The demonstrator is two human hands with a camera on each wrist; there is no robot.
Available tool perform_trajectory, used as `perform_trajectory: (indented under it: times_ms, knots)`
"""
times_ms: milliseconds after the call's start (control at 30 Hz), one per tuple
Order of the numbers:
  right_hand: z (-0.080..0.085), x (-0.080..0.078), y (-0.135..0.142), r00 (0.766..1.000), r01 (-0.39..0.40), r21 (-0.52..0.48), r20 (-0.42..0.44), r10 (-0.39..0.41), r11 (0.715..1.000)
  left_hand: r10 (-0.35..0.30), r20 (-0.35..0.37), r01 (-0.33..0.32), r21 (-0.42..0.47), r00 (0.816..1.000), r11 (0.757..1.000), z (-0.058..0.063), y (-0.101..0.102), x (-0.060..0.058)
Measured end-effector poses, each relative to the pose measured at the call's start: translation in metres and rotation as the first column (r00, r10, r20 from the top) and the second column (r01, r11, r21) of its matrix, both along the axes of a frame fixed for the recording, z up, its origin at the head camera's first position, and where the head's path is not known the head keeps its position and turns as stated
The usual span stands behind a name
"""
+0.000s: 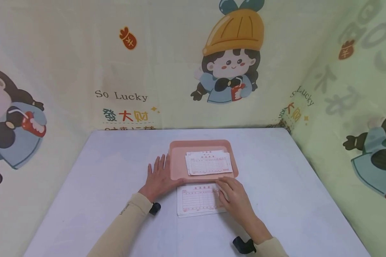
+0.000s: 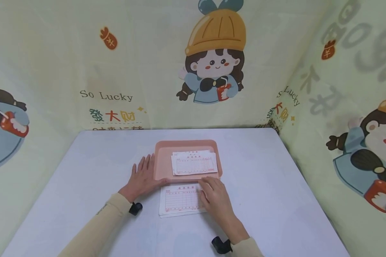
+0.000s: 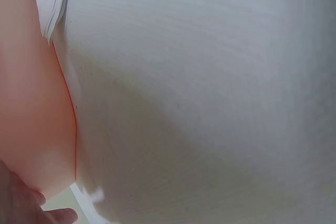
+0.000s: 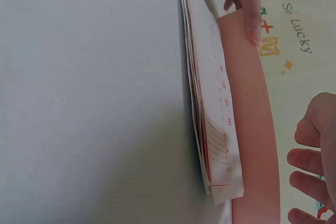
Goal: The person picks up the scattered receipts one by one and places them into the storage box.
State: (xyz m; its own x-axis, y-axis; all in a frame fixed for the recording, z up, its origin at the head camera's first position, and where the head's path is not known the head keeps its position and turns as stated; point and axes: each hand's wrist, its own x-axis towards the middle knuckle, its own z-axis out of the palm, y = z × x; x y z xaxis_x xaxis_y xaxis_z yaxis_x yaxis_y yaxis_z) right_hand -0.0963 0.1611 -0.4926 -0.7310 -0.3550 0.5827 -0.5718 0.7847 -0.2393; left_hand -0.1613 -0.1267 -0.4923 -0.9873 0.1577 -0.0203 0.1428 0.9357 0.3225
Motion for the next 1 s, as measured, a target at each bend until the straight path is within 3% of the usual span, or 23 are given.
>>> perform_trajectory:
  times_ms: [300,633,1000]
  knots:
    - [-0.003,0.010,-0.001,0.998,0.008,-0.009,0.060,-0.007,1.000,0.010,0.014,-0.010,0.005,1.000,1.000,-0.001,0.000,0.000]
    - [-0.010,0.020,0.000,0.998,-0.031,-0.033,0.049,0.033,0.999,0.008,0.012,-0.008,0.009,1.000,1.000,0.001,0.001,0.001]
    - [-0.013,0.029,0.001,0.987,-0.055,0.000,0.153,0.054,0.999,0.004,0.002,-0.004,-0.006,1.000,1.000,0.001,0.001,0.001]
